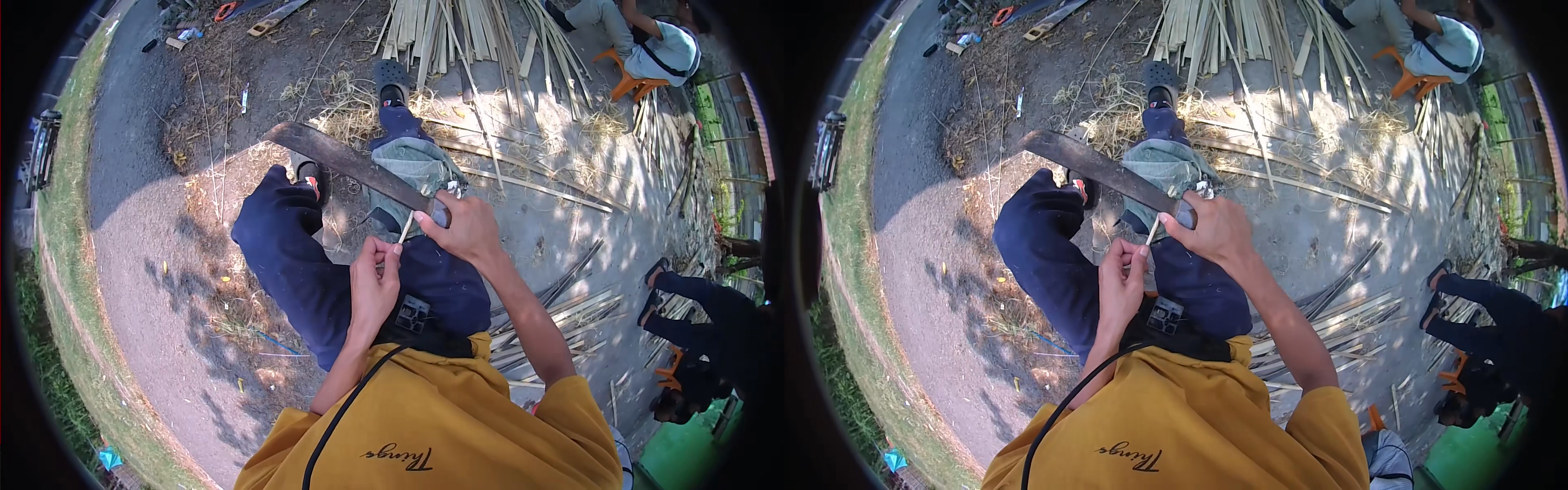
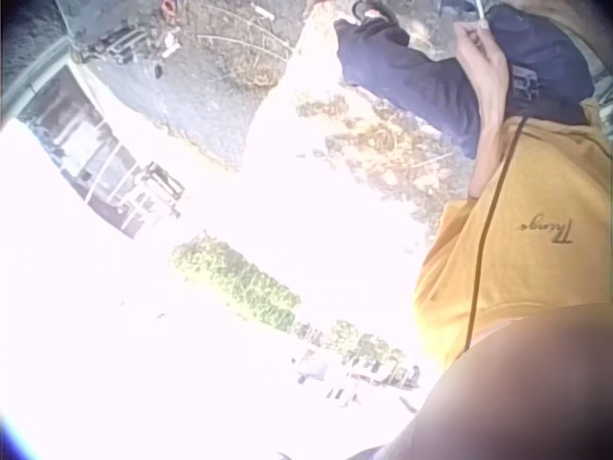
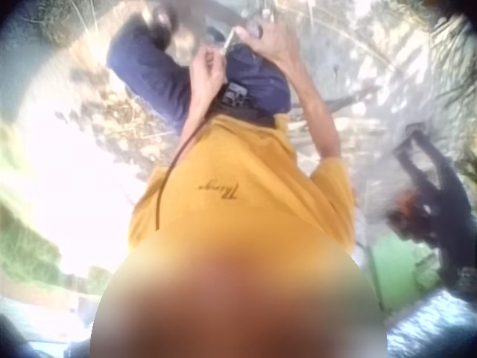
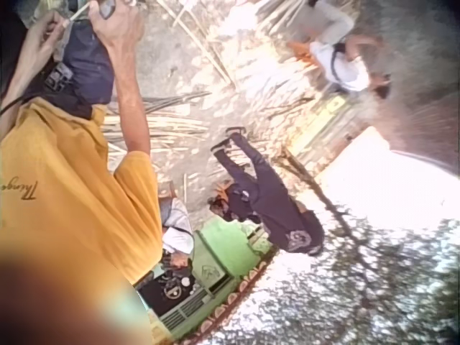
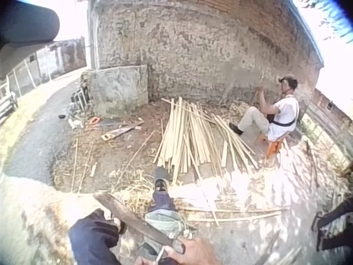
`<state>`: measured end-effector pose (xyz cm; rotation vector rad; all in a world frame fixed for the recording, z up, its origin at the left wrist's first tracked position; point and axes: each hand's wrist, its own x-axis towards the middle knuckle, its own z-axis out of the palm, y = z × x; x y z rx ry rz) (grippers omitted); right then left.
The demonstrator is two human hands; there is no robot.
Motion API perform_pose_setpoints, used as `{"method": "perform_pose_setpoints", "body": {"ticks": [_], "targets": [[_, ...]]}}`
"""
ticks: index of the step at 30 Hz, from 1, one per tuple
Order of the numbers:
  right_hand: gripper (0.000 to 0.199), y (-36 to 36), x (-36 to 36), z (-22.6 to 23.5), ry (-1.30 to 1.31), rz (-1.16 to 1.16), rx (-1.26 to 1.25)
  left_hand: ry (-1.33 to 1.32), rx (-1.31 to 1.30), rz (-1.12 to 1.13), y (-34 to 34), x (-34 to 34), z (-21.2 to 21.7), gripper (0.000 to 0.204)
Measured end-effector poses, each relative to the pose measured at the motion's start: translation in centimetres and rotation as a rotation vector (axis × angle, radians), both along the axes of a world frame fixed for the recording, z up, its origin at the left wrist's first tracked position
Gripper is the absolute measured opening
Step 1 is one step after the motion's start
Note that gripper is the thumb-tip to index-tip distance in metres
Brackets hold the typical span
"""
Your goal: The person uses a large blade to strip thin shavings from a bamboo pole while seated outdoors. They hold the pole against a cloth pad on their knee and pull the blade toward themselves repeatedly to create thin, flexible strips.
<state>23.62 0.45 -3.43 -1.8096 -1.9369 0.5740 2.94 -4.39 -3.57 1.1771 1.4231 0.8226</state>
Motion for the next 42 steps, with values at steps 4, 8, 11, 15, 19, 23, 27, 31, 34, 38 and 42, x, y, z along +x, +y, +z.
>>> {"method": "perform_pose_setpoints", "body": {"ticks": [4,8,11,15,19,23,27,31,34,38,42], "targets": [[0.05,0.1,0.2,0.1,0.06,0.01,-0.032,-0.015,-0.01,0.007,0.4,0.2,-0.4,0.018],[0.055,0.1,0.5,-0.4,0.017,0.001,0.011,0.017,0.025,-0.036,0.3,-0.1,0.1,0.017],[0.055,0.1,0.3,-0.4,0.006,-0.004,-0.004,0.024,0.019,-0.035,0.1,0.0,-0.2,0.017],[0.053,-0.1,0.1,0.1,0.039,-0.016,-0.055,-0.016,0.068,-0.021,1.1,0.6,-1.0,0.018],[0.052,0.2,0.7,-0.5,0.023,-0.004,-0.035,-0.046,-0.025,-0.055,0.7,-0.3,-0.5,0.018],[0.051,0.1,0.5,-0.5,0.02,-0.017,-0.018,-0.031,-0.006,-0.055,0.7,-0.3,-0.3,0.017],[0.051,-0.1,0.0,-0.2,0.016,-0.022,-0.024,0.001,0.034,-0.059,1.7,0.0,-0.3,0.017],[0.049,0.4,0.7,0.1,0.053,0.027,-0.065,-0.058,-0.057,-0.053,0.7,-1.0,0.6,0.017],[0.049,0.0,0.3,-0.2,-0.012,0.024,0.009,-0.003,0.003,-0.068,0.7,-1.3,0.3,0.017],[0.052,0.2,0.0,0.0,0.001,0.023,-0.01,0.003,0.011,-0.046,1.4,-0.5,0.8,0.018],[0.054,0.4,0.6,-0.3,0.02,-0.016,-0.035,0.027,-0.019,-0.06,-0.3,-1.5,0.8,0.018]]}}
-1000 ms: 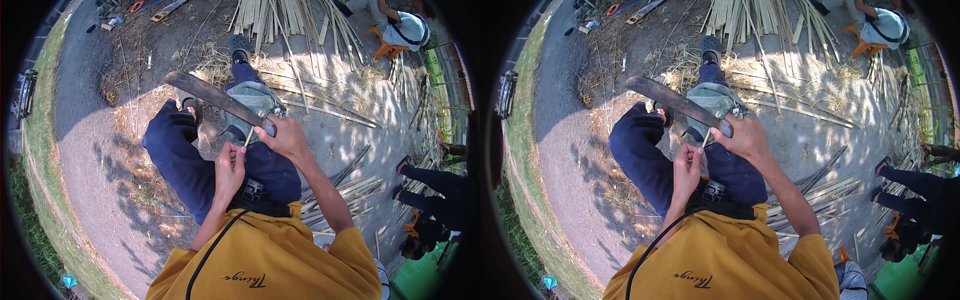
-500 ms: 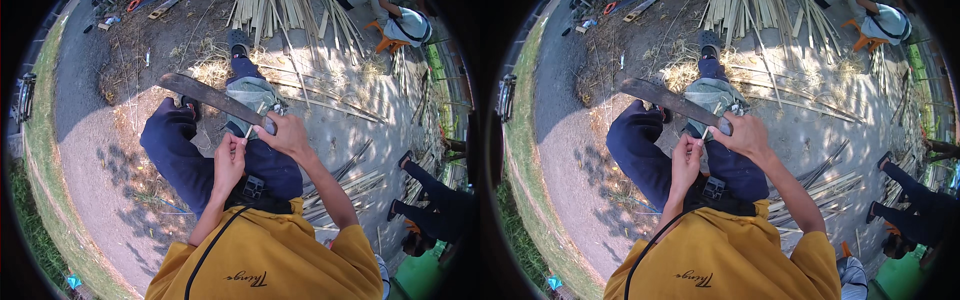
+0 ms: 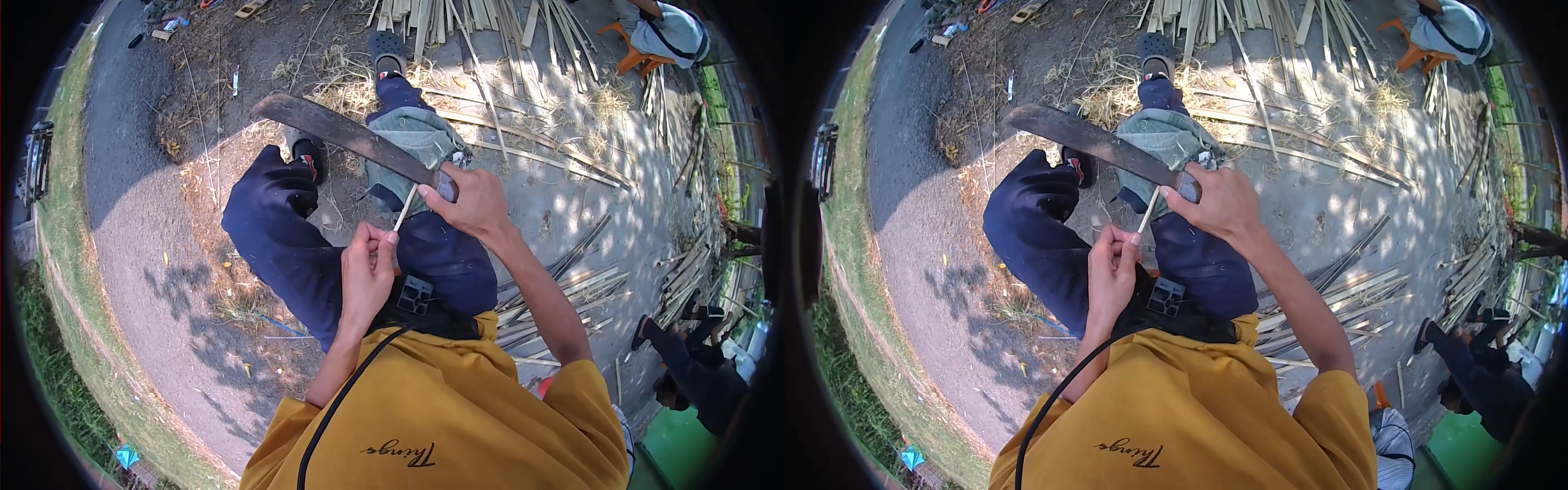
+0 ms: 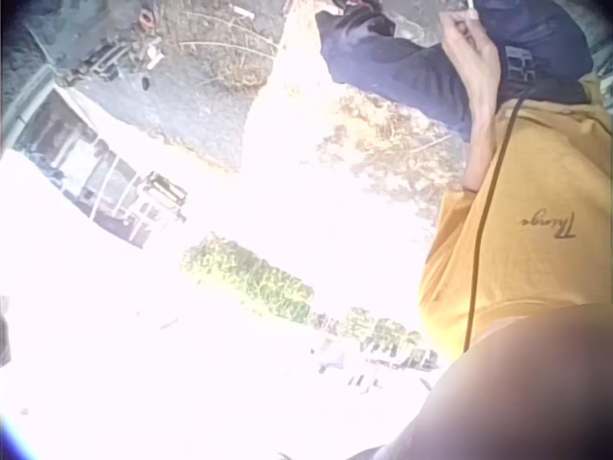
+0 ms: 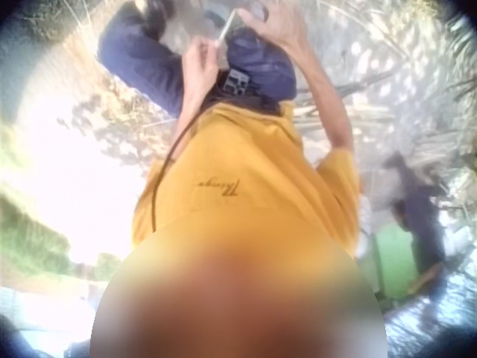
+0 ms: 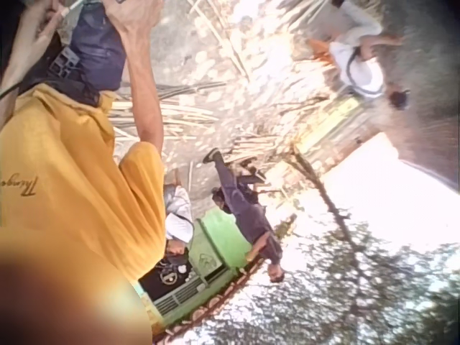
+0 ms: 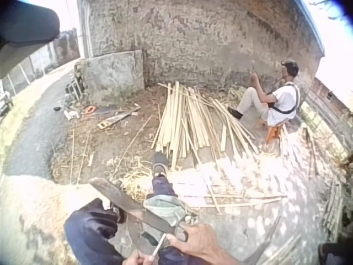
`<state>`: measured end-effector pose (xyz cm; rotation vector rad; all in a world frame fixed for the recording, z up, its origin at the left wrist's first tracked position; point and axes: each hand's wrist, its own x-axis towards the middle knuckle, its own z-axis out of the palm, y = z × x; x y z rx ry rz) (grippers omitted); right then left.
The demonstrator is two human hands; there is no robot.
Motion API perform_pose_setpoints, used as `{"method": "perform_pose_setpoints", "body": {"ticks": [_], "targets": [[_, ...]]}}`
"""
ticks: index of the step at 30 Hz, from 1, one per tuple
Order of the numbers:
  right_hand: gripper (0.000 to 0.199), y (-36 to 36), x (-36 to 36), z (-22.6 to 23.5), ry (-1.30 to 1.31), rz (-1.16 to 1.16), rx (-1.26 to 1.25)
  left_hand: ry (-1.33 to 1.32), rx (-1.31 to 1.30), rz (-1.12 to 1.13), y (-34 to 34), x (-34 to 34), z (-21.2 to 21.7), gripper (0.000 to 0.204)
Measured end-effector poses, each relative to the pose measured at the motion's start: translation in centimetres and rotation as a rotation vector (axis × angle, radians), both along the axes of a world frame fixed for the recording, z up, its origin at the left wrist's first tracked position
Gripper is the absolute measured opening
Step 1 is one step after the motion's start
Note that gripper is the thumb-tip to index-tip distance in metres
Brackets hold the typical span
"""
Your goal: The person uses a large blade to strip thin shavings from a bamboo pole while seated outdoors. They hold the pole against a cloth pad on their knee and pull the blade toward themselves repeatedly to create thin, flexible strips.
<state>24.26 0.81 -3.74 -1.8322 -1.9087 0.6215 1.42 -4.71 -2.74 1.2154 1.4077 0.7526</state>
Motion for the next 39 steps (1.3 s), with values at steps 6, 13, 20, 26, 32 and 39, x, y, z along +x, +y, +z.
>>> {"method": "perform_pose_setpoints", "body": {"ticks": [6,13,20,26,32,39], "targets": [[0.054,-0.3,-0.3,0.0,-0.002,-0.024,0.017,0.013,0.066,-0.01,0.2,0.1,0.3,0.018],[0.053,-0.2,0.5,0.2,0.091,-0.025,-0.05,0.05,0.082,-0.048,0.5,0.1,0.3,0.018],[0.055,-0.4,0.6,-0.5,0.098,0.03,0.039,0.001,-0.027,-0.007,1.0,0.4,1.2,0.017],[0.052,-0.4,0.3,-0.1,0.065,0.037,0.013,-0.042,0.123,-0.052,1.9,1.2,-1.7,0.017],[0.052,0.1,0.8,0.1,0.086,0.07,0.001,-0.49,-0.438,-0.047,3.4,1.3,-1.1,0.017],[0.05,0.0,0.3,0.1,0.025,0.046,0.056,-0.564,-0.551,-0.039,3.1,0.8,-0.6,0.017]]}}
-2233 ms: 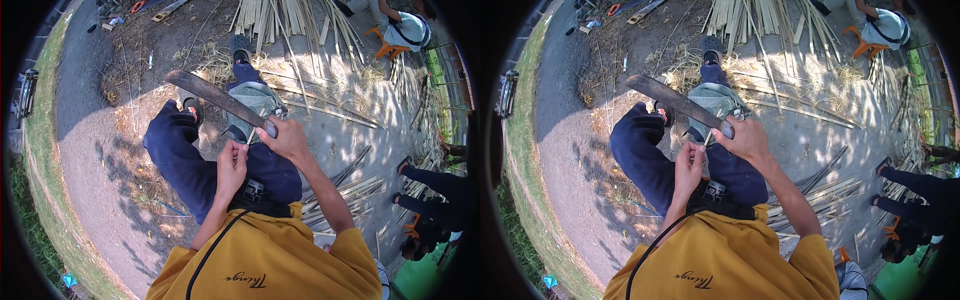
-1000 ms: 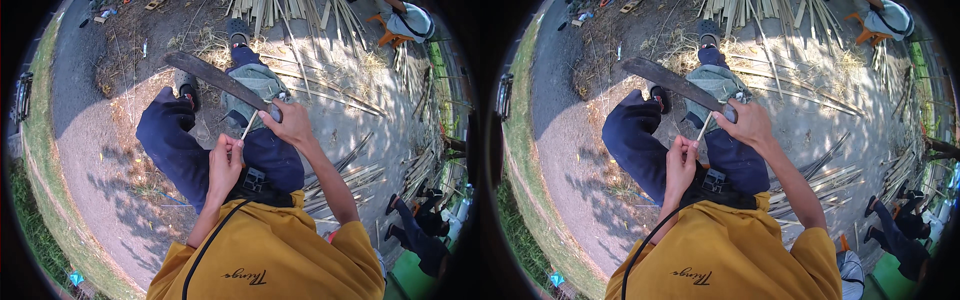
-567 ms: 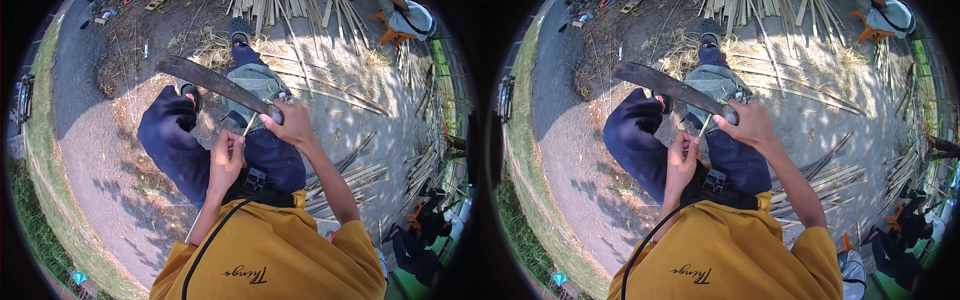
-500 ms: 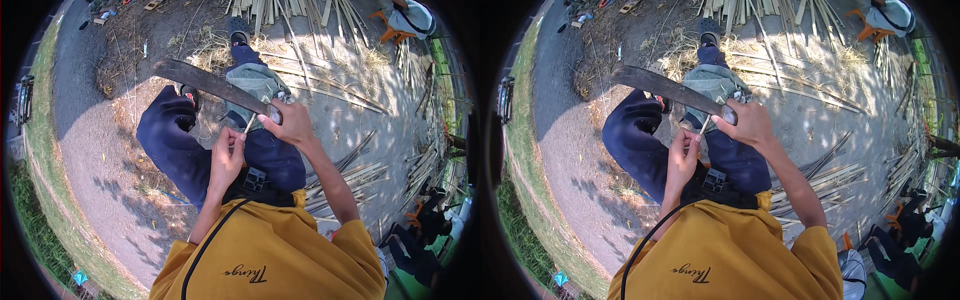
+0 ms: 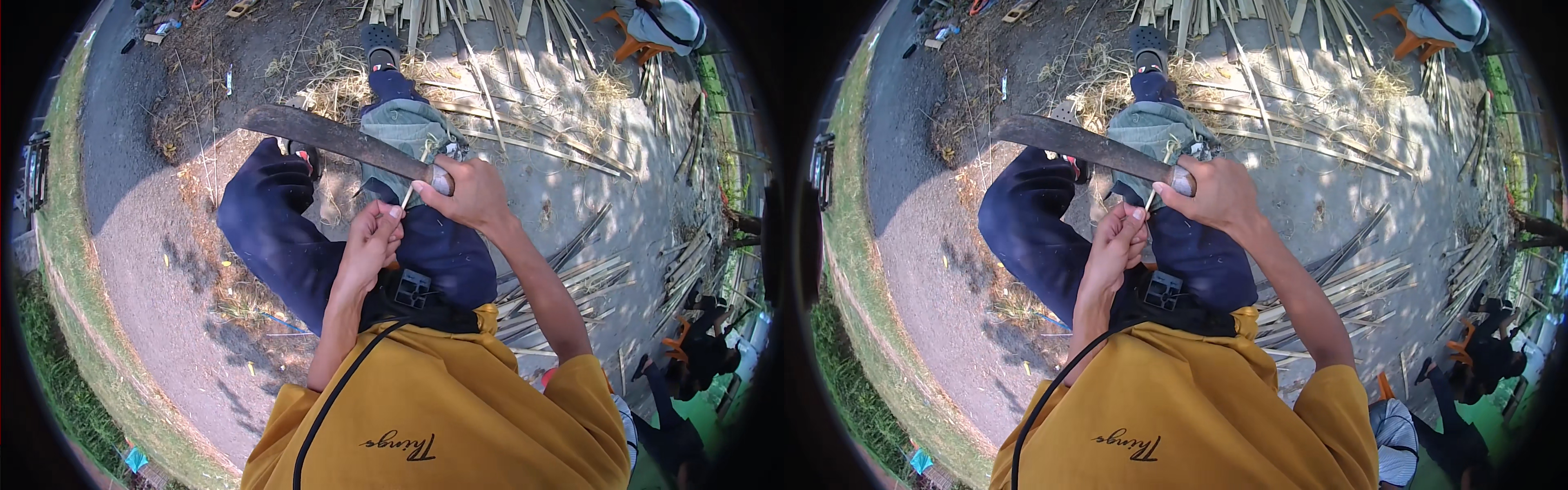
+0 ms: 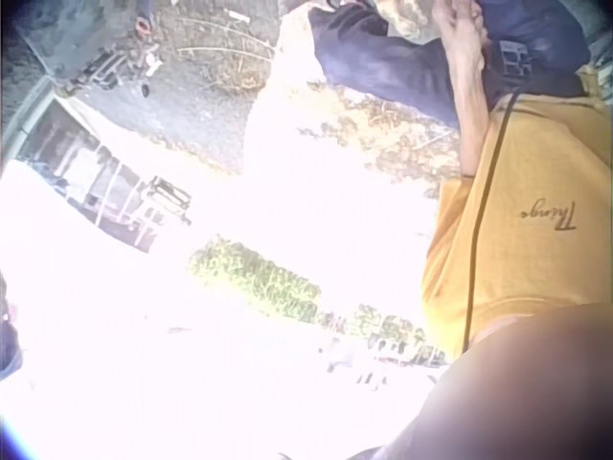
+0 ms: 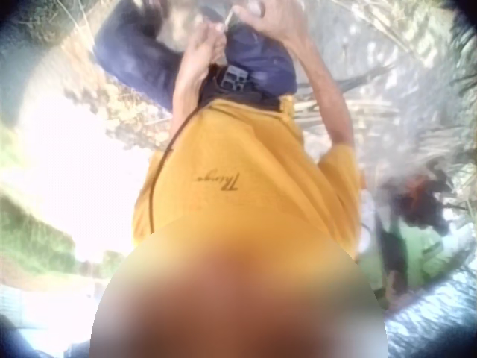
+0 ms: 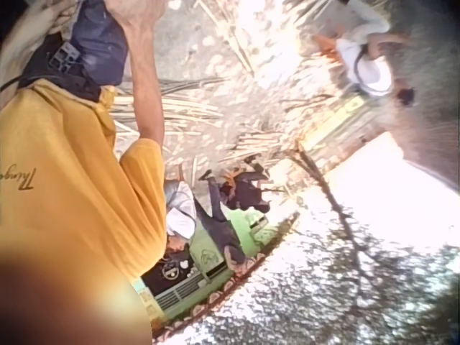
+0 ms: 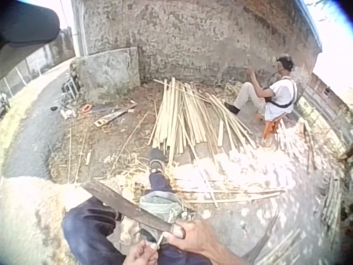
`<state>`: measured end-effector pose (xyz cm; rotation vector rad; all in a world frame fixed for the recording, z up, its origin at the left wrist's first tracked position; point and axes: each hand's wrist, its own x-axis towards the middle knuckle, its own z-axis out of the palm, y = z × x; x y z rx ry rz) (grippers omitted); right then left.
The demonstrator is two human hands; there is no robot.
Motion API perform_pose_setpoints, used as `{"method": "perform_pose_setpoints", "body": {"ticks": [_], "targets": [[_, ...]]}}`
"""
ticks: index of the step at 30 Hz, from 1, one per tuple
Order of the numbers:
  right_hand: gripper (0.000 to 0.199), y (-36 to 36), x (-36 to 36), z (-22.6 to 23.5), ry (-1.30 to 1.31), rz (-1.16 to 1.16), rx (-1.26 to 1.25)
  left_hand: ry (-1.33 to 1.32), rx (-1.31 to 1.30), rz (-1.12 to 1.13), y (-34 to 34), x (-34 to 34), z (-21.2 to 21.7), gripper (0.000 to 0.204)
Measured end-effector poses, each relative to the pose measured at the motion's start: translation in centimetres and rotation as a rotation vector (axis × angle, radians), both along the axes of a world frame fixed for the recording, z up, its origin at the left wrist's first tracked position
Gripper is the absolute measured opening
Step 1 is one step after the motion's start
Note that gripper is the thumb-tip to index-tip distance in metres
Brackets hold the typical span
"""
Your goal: The person uses a large blade to strip thin shavings from a bamboo pole while seated outdoors. They hold the pole against a cloth pad on their knee and pull the blade toward themselves repeatedly to create thin, flexible strips.
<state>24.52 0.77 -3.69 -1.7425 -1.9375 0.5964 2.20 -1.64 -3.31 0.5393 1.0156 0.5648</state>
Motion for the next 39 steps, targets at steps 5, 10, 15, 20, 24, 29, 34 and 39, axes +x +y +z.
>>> {"method": "perform_pose_setpoints", "body": {"ticks": [5,10,15,20,24,29,34,39], "targets": [[0.048,0.2,-0.1,0.8,0.019,-0.016,-0.034,0.077,0.045,0.028,-1.8,-0.9,0.4,0.019],[0.053,0.4,0.6,0.5,0.041,-0.087,-0.068,0.14,0.093,0.015,-3.8,-2.7,1.6,0.018],[0.059,0.2,1.3,-0.3,0.163,-0.05,-0.161,0.384,0.502,0.045,-4.0,-2.9,0.1,0.015],[0.054,-0.8,1.5,-1.8,0.38,-0.083,-0.133,0.594,0.624,0.0,-2.5,-1.5,2.0,0.015],[0.048,-1.2,1.2,-2.3,0.45,-0.079,-0.053,0.556,0.593,0.063,-1.2,0.1,1.6,0.015],[0.044,-0.8,0.5,-1.3,0.262,-0.017,-0.065,0.391,0.465,0.077,-0.6,0.6,-1.4,0.013],[0.047,-0.3,0.2,0.9,0.021,0.047,-0.08,0.135,0.103,0.105,0.2,1.2,0.1,0.014],[0.054,0.1,0.2,1.0,-0.005,0.042,-0.112,0.103,0.096,0.167,-0.1,1.6,-0.7,0.014]]}}
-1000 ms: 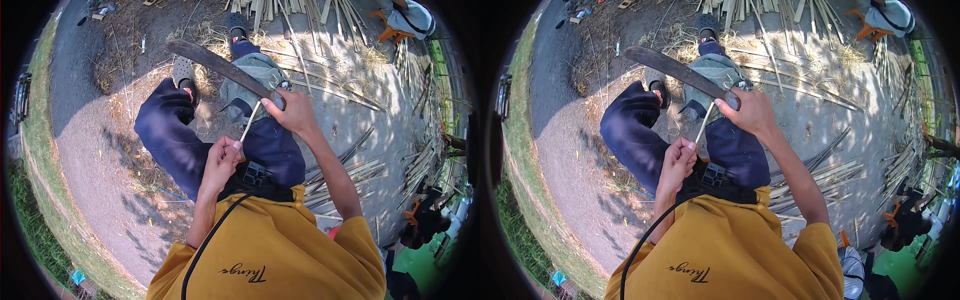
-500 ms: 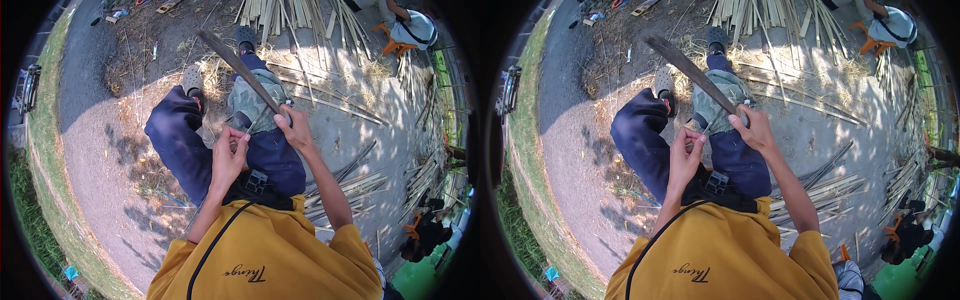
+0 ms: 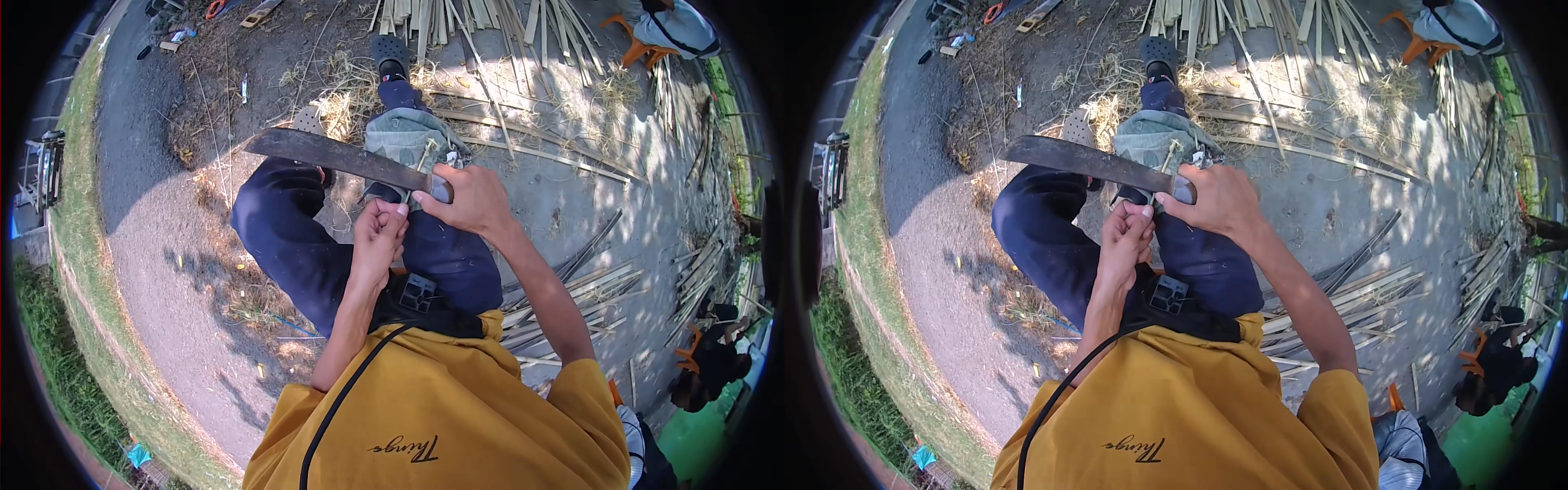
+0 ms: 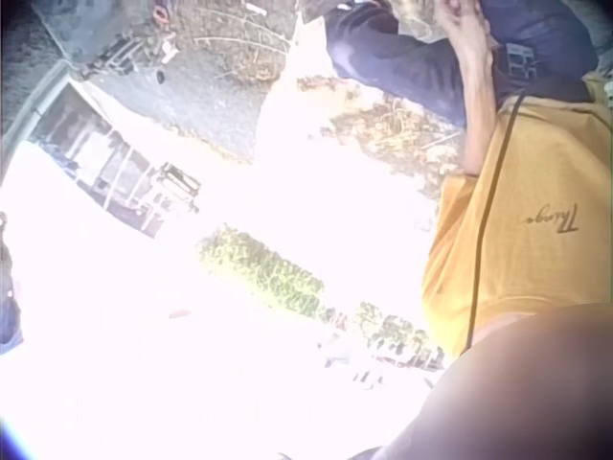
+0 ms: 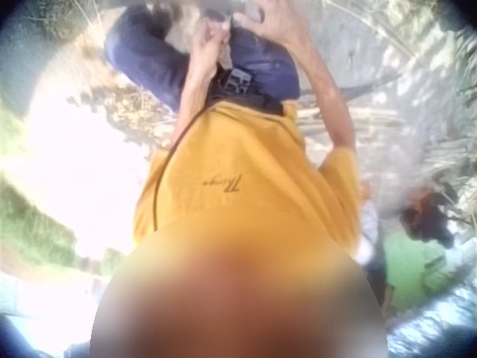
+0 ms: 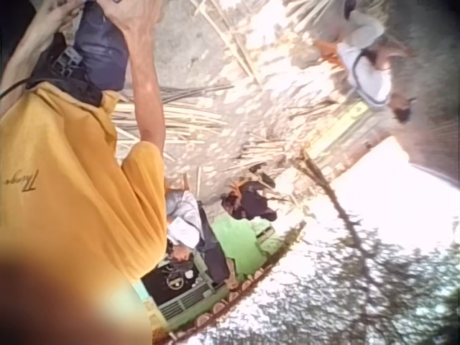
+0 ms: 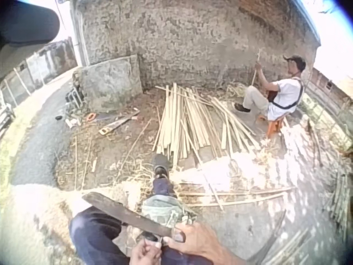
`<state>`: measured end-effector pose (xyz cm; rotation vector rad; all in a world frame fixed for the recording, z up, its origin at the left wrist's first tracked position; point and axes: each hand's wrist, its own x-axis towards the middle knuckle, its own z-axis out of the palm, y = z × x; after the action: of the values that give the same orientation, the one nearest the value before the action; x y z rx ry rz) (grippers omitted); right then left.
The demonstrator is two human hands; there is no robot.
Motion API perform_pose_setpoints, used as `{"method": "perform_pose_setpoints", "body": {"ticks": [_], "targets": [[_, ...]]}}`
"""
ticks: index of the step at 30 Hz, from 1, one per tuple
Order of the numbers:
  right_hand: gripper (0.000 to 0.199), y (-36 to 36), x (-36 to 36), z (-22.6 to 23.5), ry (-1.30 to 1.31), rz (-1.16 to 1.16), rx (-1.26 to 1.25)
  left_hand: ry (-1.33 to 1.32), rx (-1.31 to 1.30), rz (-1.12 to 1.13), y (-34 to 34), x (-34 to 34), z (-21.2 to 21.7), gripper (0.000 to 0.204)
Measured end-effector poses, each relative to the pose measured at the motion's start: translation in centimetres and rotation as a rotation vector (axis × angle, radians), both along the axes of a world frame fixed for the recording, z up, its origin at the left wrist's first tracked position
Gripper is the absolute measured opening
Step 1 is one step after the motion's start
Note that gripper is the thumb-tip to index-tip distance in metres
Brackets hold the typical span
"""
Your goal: The person uses a large blade to strip thin shavings from a bamboo pole while seated outdoors. They hold the pole against a cloth pad on their knee and pull the blade toward themselves repeatedly to create thin, flexible strips.
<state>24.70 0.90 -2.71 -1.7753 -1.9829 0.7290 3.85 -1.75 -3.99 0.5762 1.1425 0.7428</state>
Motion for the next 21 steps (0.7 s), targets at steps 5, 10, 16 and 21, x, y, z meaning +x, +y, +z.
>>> {"method": "perform_pose_setpoints", "body": {"ticks": [5,10,16,21], "targets": [[0.055,-0.1,-0.4,-0.1,0.009,-0.021,0.009,-0.048,-0.001,0.012,-0.2,-0.2,-0.3,0.015],[0.052,-0.5,-0.8,-0.9,-0.006,-0.025,0.157,-0.073,-0.023,0.035,-0.6,-0.4,0.4,0.02],[0.044,-0.6,-1.3,-0.4,-0.037,-0.039,0.18,-0.118,-0.027,0.055,-2.0,-1.6,0.2,0.019],[0.049,0.2,-1.4,-0.3,-0.025,-0.075,0.088,0.038,-0.063,0.075,-3.6,-3.1,1.8,0.02]]}}
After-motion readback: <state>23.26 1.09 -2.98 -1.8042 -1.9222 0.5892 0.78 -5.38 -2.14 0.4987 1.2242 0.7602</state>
